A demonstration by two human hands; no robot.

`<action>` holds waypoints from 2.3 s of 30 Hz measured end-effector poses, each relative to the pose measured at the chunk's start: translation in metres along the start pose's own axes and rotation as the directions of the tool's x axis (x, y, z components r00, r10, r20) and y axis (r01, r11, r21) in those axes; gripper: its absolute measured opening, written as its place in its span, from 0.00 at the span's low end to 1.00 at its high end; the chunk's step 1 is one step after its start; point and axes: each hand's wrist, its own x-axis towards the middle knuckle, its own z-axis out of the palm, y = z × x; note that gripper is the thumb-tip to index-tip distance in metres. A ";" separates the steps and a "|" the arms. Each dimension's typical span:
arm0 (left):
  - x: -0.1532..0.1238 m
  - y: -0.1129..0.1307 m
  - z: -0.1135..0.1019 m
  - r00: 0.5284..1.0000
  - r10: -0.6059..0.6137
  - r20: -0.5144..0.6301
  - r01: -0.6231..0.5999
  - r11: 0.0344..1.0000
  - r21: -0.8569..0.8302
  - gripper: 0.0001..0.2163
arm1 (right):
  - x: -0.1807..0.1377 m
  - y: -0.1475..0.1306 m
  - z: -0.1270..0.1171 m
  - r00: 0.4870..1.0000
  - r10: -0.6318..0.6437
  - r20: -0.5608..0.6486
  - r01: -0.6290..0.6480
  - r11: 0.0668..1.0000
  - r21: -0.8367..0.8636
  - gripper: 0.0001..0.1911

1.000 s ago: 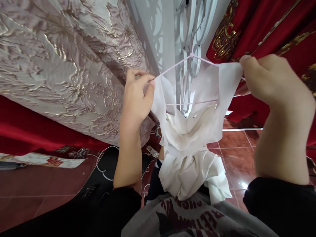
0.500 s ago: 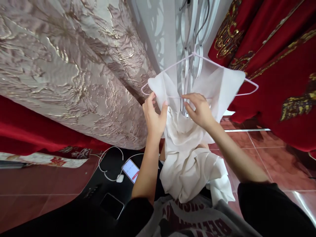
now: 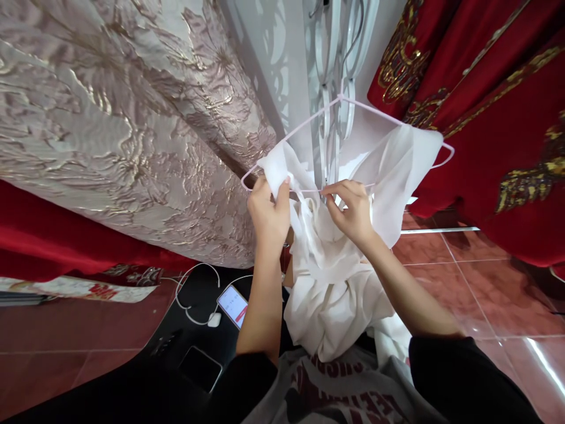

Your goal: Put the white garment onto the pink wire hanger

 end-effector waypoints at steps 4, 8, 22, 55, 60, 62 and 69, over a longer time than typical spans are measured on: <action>0.005 0.000 -0.014 0.997 -0.075 0.015 0.076 0.991 -0.110 0.10 | -0.001 -0.002 -0.001 1.000 0.018 0.009 -0.018 1.000 -0.004 0.09; 0.011 -0.009 -0.020 0.996 -0.086 0.019 0.087 0.994 -0.070 0.13 | -0.002 -0.002 0.000 1.000 0.019 0.000 -0.019 1.000 0.001 0.10; 0.008 0.009 -0.005 0.992 -0.120 0.047 0.129 0.936 -0.328 0.09 | -0.003 -0.004 0.000 1.000 0.016 -0.020 -0.015 0.999 0.044 0.09; -0.045 0.008 0.020 0.921 -0.378 0.093 0.297 0.529 -0.795 0.12 | 0.000 0.017 -0.097 0.739 0.349 -0.576 -0.341 0.931 0.127 0.10; -0.046 0.008 0.023 0.921 -0.380 0.081 0.301 0.566 -0.767 0.11 | 0.022 0.014 -0.103 0.847 0.514 -0.137 -0.471 0.844 0.258 0.26; -0.046 0.007 0.024 0.922 -0.379 0.079 0.298 0.564 -0.770 0.12 | 0.028 0.002 -0.094 0.866 0.492 -0.085 -0.441 0.834 0.333 0.23; -0.043 -0.002 0.020 0.928 -0.363 0.086 0.296 0.573 -0.764 0.13 | 0.055 0.001 -0.101 0.833 0.551 -0.044 -0.330 0.559 0.760 0.13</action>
